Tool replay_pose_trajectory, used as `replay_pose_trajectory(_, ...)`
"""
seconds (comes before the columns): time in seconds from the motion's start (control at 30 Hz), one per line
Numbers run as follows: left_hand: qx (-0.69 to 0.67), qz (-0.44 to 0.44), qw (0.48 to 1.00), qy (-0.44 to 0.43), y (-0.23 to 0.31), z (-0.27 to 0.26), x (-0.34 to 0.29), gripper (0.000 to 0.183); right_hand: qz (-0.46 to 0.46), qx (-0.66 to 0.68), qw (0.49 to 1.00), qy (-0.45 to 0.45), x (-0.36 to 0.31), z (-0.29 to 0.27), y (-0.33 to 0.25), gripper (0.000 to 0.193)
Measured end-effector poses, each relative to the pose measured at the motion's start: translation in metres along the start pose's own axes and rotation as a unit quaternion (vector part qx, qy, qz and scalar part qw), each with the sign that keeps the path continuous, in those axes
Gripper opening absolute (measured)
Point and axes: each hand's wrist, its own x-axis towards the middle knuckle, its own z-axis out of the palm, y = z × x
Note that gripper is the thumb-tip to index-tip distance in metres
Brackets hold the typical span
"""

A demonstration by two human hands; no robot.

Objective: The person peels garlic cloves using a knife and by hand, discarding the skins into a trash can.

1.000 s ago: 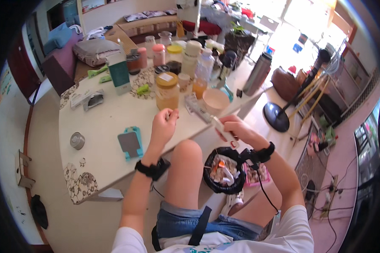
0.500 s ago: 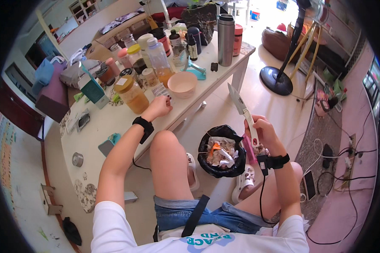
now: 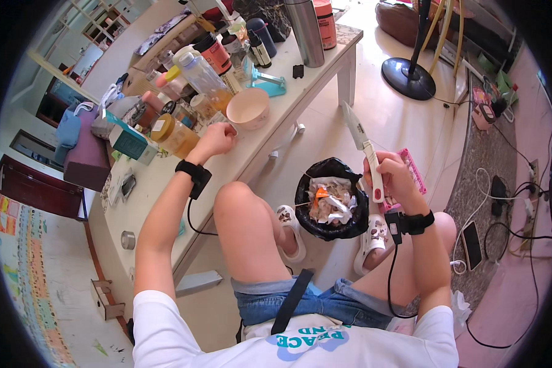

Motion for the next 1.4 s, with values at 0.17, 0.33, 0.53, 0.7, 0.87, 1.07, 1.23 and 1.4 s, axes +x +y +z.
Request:
replay_pose_trajectory(0.17, -0.125, -0.010, 0.992, -0.026, -0.012, -0.010, 0.003, 0.028, 0.002, 0.006, 1.000, 0.008, 0.001, 0.001, -0.004, 0.024)
replay_pose_trajectory(0.33, -0.116, -0.001, 0.993, 0.008, -0.009, -0.014, -0.002, 0.031, 0.009, 0.030, 0.999, 0.011, 0.004, -0.002, -0.002, 0.024)
replay_pose_trajectory(0.53, -0.010, 0.068, 0.995, 0.068, -0.005, -0.012, -0.010, 0.018, 0.008, 0.012, 1.000, 0.014, 0.004, -0.005, 0.001, 0.021)
replay_pose_trajectory(0.7, 0.019, 0.080, 0.995, 0.061, 0.001, 0.000, -0.016, 0.015, -0.071, 0.045, 0.996, 0.030, 0.005, -0.006, 0.005, 0.020)
replay_pose_trajectory(0.87, 0.045, 0.093, 0.990, 0.092, 0.018, 0.017, -0.014, 0.019, -0.063, 0.060, 0.996, 0.024, 0.003, -0.005, 0.004, 0.018)
replay_pose_trajectory(1.07, 0.081, 0.064, 0.989, 0.105, 0.032, 0.028, -0.007, 0.020, -0.042, 0.040, 0.998, 0.007, 0.003, -0.005, 0.005, 0.018)
replay_pose_trajectory(1.23, 0.080, 0.089, 0.985, 0.125, 0.032, 0.030, -0.006, 0.018, -0.045, 0.026, 0.999, 0.010, 0.002, -0.004, 0.005, 0.017)
replay_pose_trajectory(1.4, 0.013, 0.078, 0.992, 0.101, 0.032, 0.012, -0.005, 0.017, -0.047, 0.019, 0.999, -0.004, 0.001, -0.004, 0.001, 0.017)
